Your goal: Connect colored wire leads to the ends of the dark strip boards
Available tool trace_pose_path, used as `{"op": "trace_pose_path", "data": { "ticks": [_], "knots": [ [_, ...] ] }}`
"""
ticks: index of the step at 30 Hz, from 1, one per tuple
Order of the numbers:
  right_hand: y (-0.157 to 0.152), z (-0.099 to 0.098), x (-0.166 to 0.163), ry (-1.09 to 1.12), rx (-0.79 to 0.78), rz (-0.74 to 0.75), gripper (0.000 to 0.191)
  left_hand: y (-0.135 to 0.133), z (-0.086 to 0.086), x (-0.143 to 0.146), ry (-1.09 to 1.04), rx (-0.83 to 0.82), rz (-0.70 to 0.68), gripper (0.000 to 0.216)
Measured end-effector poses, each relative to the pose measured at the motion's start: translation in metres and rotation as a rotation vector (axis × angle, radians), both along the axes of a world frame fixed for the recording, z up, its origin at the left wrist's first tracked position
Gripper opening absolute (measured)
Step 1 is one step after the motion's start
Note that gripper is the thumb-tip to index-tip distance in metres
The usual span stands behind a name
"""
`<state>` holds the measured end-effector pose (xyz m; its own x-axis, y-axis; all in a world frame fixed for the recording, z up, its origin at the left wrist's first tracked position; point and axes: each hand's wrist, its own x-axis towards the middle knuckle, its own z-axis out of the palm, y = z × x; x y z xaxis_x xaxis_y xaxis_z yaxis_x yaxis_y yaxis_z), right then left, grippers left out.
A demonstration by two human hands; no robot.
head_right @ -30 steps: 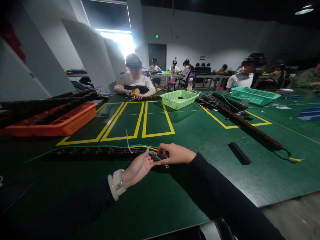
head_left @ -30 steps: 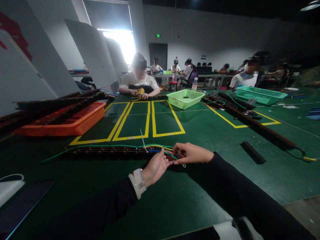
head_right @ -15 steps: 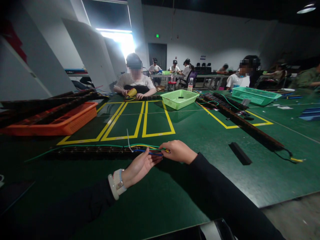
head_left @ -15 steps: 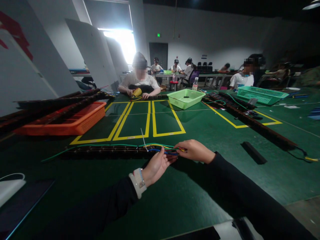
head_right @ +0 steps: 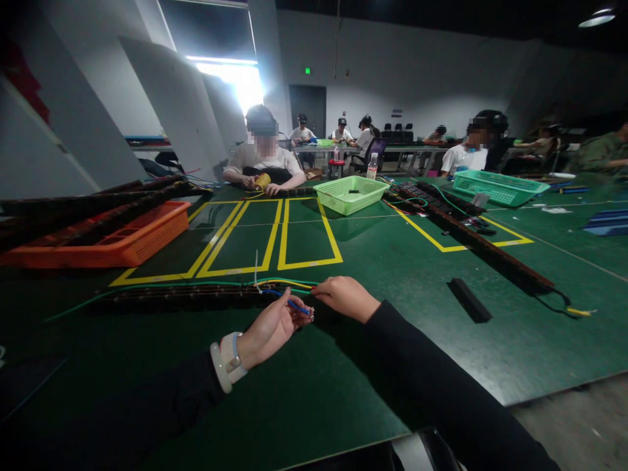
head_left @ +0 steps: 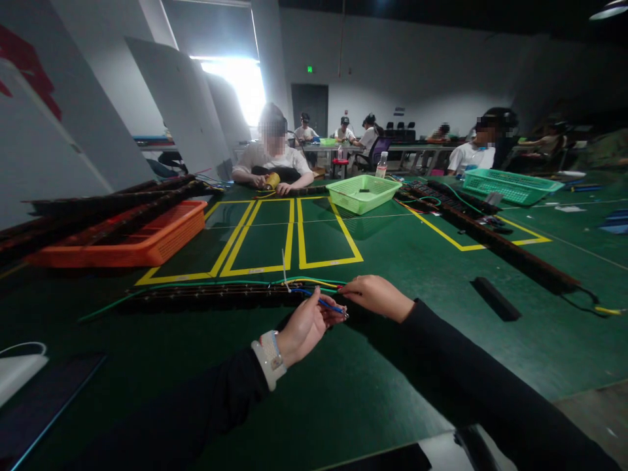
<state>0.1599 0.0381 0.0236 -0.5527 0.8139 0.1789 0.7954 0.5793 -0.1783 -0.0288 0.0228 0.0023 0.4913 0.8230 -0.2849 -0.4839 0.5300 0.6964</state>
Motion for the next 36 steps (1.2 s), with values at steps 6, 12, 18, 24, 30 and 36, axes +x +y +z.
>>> {"op": "trace_pose_path", "data": {
  "ticks": [6, 12, 18, 24, 30, 36],
  "knots": [
    [0.000, -0.004, -0.002, -0.095, 0.068, -0.058, 0.028, 0.000, 0.000, -0.001, -0.013, -0.002, -0.016, 0.040],
    [-0.001, -0.002, -0.001, -0.047, 0.179, -0.070, 0.027, 0.000, 0.000, -0.001, -0.019, -0.003, -0.029, 0.040],
    [-0.013, 0.008, -0.004, 0.100, 0.295, 0.241, 0.043, 0.002, -0.004, -0.001, -0.028, -0.054, -0.024, 0.032],
    [-0.015, 0.001, -0.012, -0.015, 0.355, 0.325, 0.036, 0.004, -0.004, 0.001, -0.074, -0.056, -0.003, 0.033],
    [-0.010, -0.002, -0.010, 0.095, 0.301, 0.193, 0.029, -0.001, 0.000, 0.002, -0.002, 0.026, -0.038, 0.041],
    [-0.003, -0.006, -0.013, 0.053, 0.193, 0.159, 0.024, -0.007, 0.002, -0.001, 0.100, 0.249, -0.257, 0.041]
  ]
}}
